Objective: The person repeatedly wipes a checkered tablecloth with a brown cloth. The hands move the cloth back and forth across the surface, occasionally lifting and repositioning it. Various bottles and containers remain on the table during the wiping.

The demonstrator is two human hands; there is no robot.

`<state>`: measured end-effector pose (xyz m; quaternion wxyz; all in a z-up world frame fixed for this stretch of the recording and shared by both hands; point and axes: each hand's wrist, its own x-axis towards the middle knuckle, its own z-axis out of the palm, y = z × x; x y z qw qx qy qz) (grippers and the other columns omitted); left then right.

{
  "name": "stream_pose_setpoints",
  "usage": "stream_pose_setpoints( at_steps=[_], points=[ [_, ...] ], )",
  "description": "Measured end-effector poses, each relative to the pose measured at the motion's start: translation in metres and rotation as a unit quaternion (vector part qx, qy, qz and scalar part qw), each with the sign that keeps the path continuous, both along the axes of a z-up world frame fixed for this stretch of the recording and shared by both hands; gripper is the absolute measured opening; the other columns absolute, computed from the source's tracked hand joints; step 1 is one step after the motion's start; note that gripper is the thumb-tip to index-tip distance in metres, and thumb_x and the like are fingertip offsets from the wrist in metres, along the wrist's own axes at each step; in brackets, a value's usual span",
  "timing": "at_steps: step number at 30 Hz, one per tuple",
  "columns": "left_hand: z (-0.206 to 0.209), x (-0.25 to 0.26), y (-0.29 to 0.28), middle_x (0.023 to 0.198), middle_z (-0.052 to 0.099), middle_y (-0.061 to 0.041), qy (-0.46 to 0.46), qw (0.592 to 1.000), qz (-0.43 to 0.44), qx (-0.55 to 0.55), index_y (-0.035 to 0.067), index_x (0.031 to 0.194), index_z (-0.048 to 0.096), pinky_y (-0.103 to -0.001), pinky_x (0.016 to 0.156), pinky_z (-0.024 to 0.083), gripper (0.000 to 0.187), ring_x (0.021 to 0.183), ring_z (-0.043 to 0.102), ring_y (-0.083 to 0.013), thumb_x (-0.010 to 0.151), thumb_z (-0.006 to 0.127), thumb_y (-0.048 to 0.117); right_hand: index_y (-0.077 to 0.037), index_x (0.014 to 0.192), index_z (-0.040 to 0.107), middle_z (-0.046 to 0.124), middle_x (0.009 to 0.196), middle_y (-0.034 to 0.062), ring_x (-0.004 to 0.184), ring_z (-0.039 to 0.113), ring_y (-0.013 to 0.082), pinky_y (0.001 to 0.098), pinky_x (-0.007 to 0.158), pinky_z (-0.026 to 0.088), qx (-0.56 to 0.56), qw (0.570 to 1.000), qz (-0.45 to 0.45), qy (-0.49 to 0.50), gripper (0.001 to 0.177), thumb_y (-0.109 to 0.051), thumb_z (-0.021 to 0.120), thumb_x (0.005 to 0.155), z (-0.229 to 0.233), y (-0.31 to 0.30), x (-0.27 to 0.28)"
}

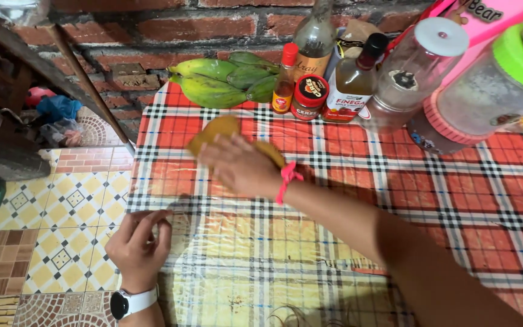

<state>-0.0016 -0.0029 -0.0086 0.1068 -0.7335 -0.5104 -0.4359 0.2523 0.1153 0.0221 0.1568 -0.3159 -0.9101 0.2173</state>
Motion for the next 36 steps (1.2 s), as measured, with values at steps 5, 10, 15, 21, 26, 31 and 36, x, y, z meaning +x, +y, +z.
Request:
stream_pose_setpoints(
  at_steps=[5, 10, 15, 21, 26, 31, 36],
  points=[
    [0.002, -0.001, -0.003, 0.087, 0.068, -0.002, -0.002, 1.0, 0.025, 0.008, 0.014, 0.094, 0.082, -0.023, 0.047, 0.032, 0.021, 0.048, 0.041, -0.0086, 0.092, 0.072, -0.004, -0.016, 0.16, 0.033, 0.03, 0.167, 0.0045, 0.157, 0.018, 0.026, 0.0459, 0.129, 0.006, 0.12, 0.986, -0.079, -0.083, 0.053, -0.036, 0.023, 0.112, -0.037, 0.015, 0.021],
    [-0.001, -0.003, -0.001, 0.085, 0.066, 0.0, -0.001, 1.0, 0.021, 0.004, 0.015, 0.095, 0.082, -0.022, 0.048, 0.032, 0.022, 0.048, 0.038, -0.0083, 0.092, 0.071, -0.004, -0.023, 0.159, 0.03, 0.025, 0.168, 0.0043, 0.157, 0.015, 0.0278, 0.0485, 0.127, 0.004, 0.003, 0.984, -0.138, -0.116, 0.054, -0.038, 0.018, 0.109, 0.007, -0.023, 0.087],
    [-0.005, 0.0, 0.001, 0.088, 0.068, -0.002, 0.001, 1.0, -0.001, 0.002, 0.013, 0.095, 0.081, -0.022, 0.047, 0.03, 0.018, 0.046, 0.036, -0.008, 0.093, 0.073, -0.004, -0.025, 0.159, 0.037, 0.034, 0.166, -0.0016, 0.152, 0.028, 0.0257, 0.0464, 0.123, 0.017, 0.086, 0.96, -0.246, -0.103, 0.052, -0.033, 0.029, 0.108, -0.035, -0.02, 0.157],
    [0.0, 0.004, 0.0, 0.085, 0.065, -0.002, -0.011, 1.0, -0.002, 0.013, 0.011, 0.094, 0.081, -0.022, 0.047, 0.028, 0.023, 0.047, 0.035, -0.0081, 0.091, 0.071, -0.01, -0.02, 0.16, 0.029, 0.028, 0.167, 0.0073, 0.155, 0.015, 0.0374, 0.0548, 0.124, 0.011, 0.021, 0.966, -0.216, -0.141, 0.057, -0.038, 0.013, 0.109, -0.007, -0.054, 0.123],
    [0.003, 0.006, 0.002, 0.085, 0.067, -0.003, -0.008, 1.0, -0.021, 0.011, 0.009, 0.094, 0.08, -0.021, 0.047, 0.028, 0.021, 0.046, 0.035, -0.0072, 0.09, 0.072, -0.01, -0.021, 0.159, 0.033, 0.029, 0.167, -0.0016, 0.158, 0.013, 0.0288, 0.0514, 0.127, 0.005, 0.056, 0.992, -0.074, -0.088, 0.053, -0.04, 0.026, 0.11, -0.028, -0.035, 0.079],
    [0.001, 0.001, 0.004, 0.082, 0.065, -0.001, 0.0, 1.0, -0.01, 0.011, 0.011, 0.095, 0.081, -0.021, 0.046, 0.029, 0.022, 0.047, 0.035, -0.0072, 0.091, 0.071, -0.008, -0.026, 0.159, 0.029, 0.025, 0.168, -0.0001, 0.158, 0.011, 0.0276, 0.0477, 0.128, 0.003, -0.014, 0.986, -0.109, -0.129, 0.058, -0.042, 0.009, 0.108, -0.008, 0.01, 0.05],
    [0.0, 0.0, 0.0, 0.082, 0.065, -0.001, 0.007, 1.0, -0.002, 0.024, 0.014, 0.094, 0.08, -0.022, 0.046, 0.03, 0.024, 0.047, 0.035, -0.0081, 0.091, 0.071, -0.008, -0.022, 0.161, 0.029, 0.027, 0.168, 0.0001, 0.157, 0.012, 0.0257, 0.0443, 0.127, 0.004, 0.036, 0.988, -0.108, -0.104, 0.06, -0.045, 0.01, 0.108, -0.02, -0.003, 0.062]
  ],
)
